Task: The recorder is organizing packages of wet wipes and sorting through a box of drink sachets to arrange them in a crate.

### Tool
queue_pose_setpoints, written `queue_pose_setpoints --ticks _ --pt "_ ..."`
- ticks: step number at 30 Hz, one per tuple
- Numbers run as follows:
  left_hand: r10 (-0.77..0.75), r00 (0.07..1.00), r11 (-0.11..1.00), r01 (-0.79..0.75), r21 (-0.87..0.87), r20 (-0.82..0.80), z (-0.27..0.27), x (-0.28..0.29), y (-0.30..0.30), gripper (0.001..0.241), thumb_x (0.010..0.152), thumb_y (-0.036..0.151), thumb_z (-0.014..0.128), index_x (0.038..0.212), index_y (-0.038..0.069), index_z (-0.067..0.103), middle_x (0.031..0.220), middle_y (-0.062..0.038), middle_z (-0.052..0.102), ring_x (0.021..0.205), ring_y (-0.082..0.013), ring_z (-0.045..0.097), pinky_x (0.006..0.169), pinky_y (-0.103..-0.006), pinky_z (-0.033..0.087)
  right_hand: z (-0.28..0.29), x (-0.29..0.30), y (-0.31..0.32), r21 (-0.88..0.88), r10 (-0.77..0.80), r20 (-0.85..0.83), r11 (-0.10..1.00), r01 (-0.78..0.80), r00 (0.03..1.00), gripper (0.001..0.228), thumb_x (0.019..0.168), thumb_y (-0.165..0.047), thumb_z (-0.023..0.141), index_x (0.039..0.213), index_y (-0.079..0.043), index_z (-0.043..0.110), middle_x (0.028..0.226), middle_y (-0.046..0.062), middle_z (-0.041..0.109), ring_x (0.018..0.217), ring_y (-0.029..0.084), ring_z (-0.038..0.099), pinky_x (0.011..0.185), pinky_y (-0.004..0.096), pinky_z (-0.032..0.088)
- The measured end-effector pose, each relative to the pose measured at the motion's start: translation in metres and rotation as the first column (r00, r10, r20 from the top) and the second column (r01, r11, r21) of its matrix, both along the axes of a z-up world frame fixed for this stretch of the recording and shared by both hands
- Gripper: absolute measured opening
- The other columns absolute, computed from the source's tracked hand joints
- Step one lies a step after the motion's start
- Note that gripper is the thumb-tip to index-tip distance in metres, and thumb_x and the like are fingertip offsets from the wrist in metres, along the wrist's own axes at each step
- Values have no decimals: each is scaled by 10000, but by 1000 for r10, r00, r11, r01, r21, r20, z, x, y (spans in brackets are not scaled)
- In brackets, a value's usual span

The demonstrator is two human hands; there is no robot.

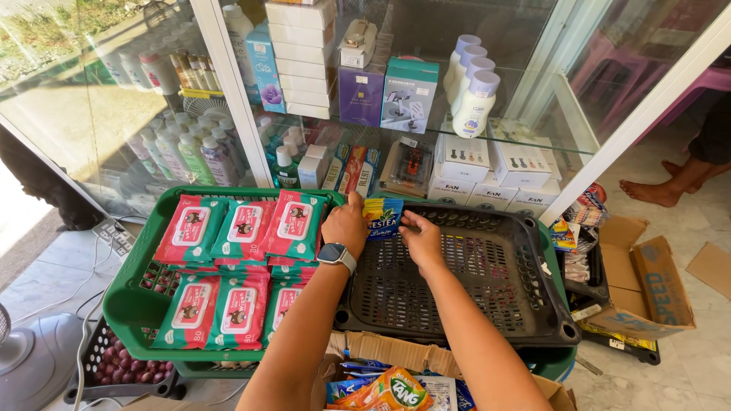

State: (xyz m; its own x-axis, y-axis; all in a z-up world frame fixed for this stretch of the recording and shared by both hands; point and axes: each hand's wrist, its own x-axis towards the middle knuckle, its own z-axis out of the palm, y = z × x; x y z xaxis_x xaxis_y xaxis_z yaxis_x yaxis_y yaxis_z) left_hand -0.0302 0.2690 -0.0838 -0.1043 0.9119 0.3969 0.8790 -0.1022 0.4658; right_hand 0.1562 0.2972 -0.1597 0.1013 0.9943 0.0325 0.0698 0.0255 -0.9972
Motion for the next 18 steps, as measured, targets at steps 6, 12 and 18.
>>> queue_pose_setpoints --ticks 6,12,18 --pt "-19 996 996 27 86 -88 -6 -1 6 313 829 116 739 1008 125 482 895 -96 736 869 -343 708 643 -484 569 -25 3 14 3 11 104 1000 -12 995 680 877 -7 758 1494 -39 475 1401 101 597 920 97 628 740 242 528" --pt "-27 991 993 42 111 -133 -1 -1 6 316 822 97 735 1014 124 485 917 -88 732 904 -332 707 657 -461 573 -3 -10 0 -133 163 -14 977 -164 986 728 869 36 683 1541 -111 443 1377 106 638 802 115 581 645 255 484" --pt "-30 991 994 44 100 -134 -3 -1 8 366 796 103 761 1039 121 488 938 -89 724 933 -334 700 673 -456 575 7 -9 -5 -178 197 -40 963 -201 980 746 883 0 678 1562 -158 412 1401 86 631 976 119 627 741 272 516"
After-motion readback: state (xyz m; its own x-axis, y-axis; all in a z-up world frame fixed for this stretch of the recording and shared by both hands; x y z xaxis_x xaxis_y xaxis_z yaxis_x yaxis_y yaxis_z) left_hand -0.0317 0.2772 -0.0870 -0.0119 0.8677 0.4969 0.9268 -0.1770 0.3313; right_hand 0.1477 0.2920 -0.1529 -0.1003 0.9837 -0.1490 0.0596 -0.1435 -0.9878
